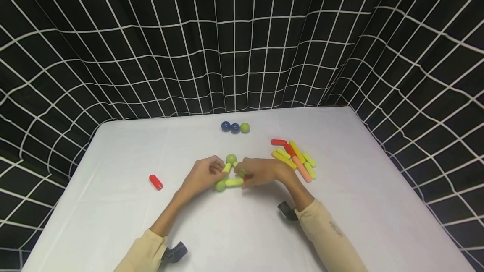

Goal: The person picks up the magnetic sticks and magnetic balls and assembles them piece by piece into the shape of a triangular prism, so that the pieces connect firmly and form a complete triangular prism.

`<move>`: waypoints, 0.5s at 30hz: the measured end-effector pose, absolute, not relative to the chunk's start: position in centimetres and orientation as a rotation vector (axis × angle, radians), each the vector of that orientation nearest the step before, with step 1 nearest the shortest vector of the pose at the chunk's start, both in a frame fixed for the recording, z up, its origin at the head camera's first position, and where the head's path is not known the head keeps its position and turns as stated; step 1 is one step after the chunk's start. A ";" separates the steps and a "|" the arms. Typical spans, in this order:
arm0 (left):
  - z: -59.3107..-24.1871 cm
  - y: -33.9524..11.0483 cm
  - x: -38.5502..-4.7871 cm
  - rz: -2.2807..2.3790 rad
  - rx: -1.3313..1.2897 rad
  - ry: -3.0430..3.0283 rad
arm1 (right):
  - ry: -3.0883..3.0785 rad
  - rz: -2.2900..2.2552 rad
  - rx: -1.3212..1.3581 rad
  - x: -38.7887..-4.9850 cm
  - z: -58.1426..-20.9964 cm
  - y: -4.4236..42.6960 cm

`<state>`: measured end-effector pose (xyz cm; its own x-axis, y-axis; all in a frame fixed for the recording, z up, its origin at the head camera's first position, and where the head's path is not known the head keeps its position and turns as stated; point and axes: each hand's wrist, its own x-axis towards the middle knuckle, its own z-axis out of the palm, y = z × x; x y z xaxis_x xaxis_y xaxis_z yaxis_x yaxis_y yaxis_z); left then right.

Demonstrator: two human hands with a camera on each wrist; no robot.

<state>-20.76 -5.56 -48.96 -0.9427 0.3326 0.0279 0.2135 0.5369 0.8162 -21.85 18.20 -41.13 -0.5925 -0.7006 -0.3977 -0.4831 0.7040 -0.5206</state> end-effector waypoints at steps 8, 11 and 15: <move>-50.4 -7.6 -20.6 1.263 0.734 2.567 | 2.302 -0.453 -0.888 -22.0 -41.5 18.3; -51.1 -8.0 -20.5 1.198 0.820 2.575 | 2.309 -0.449 -0.844 -22.0 -41.6 18.3; -51.7 -7.8 -20.5 1.208 0.864 2.620 | 2.313 -0.471 -0.794 -21.9 -41.1 18.7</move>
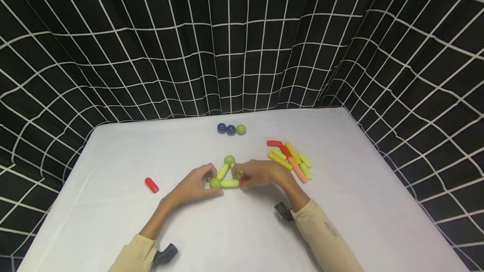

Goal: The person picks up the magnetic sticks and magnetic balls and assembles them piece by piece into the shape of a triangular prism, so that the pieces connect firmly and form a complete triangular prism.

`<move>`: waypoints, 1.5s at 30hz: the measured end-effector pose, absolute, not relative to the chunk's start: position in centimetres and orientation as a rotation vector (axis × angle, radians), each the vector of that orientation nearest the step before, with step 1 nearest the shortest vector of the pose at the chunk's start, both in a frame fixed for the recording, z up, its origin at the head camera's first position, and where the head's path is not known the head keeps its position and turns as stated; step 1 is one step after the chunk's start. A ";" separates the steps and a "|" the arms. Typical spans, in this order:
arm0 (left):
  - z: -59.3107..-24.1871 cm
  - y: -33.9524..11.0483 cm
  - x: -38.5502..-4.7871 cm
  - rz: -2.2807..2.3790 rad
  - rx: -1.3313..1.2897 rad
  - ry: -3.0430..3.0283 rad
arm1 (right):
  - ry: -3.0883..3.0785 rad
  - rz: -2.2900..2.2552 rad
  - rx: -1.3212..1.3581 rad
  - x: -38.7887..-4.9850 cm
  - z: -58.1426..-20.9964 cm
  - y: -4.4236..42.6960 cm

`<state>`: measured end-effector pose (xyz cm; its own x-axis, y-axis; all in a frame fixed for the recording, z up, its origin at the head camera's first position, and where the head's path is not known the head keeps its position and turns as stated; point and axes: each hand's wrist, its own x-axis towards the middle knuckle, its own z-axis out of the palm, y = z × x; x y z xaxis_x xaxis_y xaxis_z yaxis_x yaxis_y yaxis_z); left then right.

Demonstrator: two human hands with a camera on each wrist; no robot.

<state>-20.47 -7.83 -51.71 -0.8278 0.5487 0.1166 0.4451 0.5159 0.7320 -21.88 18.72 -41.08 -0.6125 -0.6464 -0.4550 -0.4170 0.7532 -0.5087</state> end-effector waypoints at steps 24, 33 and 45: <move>-52.2 -7.7 -20.2 1.217 0.852 2.694 | 2.642 -0.600 -0.607 -23.1 -37.5 26.4; -52.1 -7.7 -20.3 1.202 0.868 2.708 | 2.611 -0.537 -0.455 -23.1 -37.2 27.9; -52.0 -7.8 -20.2 1.195 0.829 2.698 | 2.644 -0.468 -0.424 -24.7 -39.5 28.0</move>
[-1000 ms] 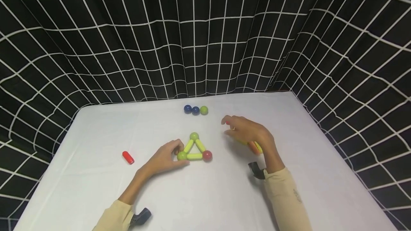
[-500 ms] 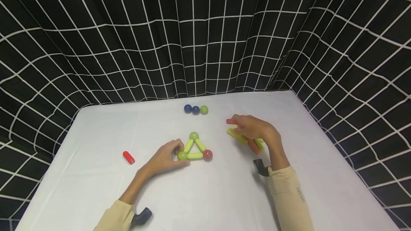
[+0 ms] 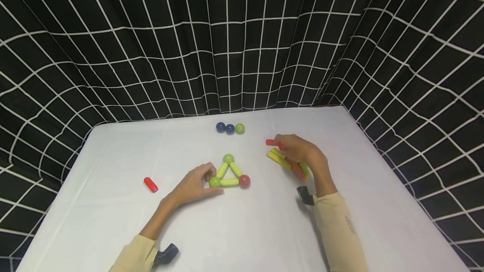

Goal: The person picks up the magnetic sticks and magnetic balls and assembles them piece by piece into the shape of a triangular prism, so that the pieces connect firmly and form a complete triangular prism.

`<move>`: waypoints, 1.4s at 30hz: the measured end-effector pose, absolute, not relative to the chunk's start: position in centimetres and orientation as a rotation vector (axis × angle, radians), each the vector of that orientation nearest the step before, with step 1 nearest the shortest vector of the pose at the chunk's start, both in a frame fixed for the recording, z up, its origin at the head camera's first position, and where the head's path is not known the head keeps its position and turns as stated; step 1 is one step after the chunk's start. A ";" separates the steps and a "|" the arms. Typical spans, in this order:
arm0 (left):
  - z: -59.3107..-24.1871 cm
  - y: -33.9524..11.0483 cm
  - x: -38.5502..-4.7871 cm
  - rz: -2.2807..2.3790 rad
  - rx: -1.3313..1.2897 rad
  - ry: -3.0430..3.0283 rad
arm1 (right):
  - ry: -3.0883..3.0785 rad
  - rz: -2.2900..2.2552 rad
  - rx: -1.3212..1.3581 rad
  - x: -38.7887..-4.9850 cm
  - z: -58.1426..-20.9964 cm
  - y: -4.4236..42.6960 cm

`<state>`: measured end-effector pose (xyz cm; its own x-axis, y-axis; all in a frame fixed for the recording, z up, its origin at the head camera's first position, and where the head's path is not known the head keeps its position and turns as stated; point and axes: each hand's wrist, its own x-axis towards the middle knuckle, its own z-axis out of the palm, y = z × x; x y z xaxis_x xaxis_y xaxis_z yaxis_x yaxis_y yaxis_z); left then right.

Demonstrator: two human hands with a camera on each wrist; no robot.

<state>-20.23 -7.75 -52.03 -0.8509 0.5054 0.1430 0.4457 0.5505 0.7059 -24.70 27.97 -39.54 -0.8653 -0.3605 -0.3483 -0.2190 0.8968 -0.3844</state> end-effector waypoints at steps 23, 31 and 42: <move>-52.4 -7.6 -20.4 1.183 0.907 2.709 | 2.841 -0.595 -0.461 -25.0 -41.3 25.5; -52.2 -7.6 -20.3 1.163 0.878 2.701 | 2.696 -0.872 -0.831 -23.4 -39.5 22.5; -52.4 -7.9 -20.4 1.170 0.904 2.727 | 2.447 -0.915 -1.003 -20.7 -40.4 16.2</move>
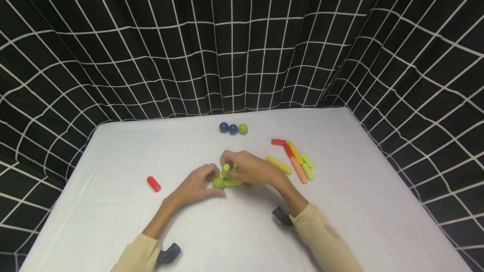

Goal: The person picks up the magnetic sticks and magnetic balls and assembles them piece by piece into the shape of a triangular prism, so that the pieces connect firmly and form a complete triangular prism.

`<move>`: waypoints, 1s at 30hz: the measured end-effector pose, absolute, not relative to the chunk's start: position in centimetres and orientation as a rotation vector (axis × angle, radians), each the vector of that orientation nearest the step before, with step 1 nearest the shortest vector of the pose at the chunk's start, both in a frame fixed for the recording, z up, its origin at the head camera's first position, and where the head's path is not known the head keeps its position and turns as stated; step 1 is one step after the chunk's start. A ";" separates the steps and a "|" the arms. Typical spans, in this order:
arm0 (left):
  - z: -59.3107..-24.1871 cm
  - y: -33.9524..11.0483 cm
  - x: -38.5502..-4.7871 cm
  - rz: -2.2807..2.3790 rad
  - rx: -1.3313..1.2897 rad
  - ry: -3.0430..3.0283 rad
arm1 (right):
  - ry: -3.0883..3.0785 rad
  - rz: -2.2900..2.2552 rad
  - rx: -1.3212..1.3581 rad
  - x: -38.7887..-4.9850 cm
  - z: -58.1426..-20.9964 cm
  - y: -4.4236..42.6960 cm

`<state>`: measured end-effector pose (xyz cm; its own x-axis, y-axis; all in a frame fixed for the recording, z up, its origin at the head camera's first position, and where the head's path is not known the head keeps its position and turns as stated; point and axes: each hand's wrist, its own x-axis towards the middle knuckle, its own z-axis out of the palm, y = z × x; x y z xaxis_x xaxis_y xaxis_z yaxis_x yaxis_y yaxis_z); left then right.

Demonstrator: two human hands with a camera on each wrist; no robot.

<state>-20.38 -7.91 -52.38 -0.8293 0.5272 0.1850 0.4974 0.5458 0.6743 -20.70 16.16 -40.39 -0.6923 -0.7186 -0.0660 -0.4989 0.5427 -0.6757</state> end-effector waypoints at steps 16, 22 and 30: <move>-51.9 -8.0 -20.0 1.178 0.887 2.713 | 2.480 -0.842 -1.111 -20.0 -41.6 14.2; -52.1 -8.0 -20.0 1.197 0.911 2.708 | 2.469 -0.856 -1.130 -20.0 -41.8 14.0; -51.9 -8.0 -20.1 1.215 0.909 2.695 | 2.488 -0.852 -1.042 -20.8 -40.5 16.3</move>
<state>-20.06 -8.03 -51.90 -0.8261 0.5311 0.1883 0.4927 0.5187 0.6987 -20.77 16.28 -40.46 -0.6867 -0.7249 -0.0543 -0.5397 0.5584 -0.6301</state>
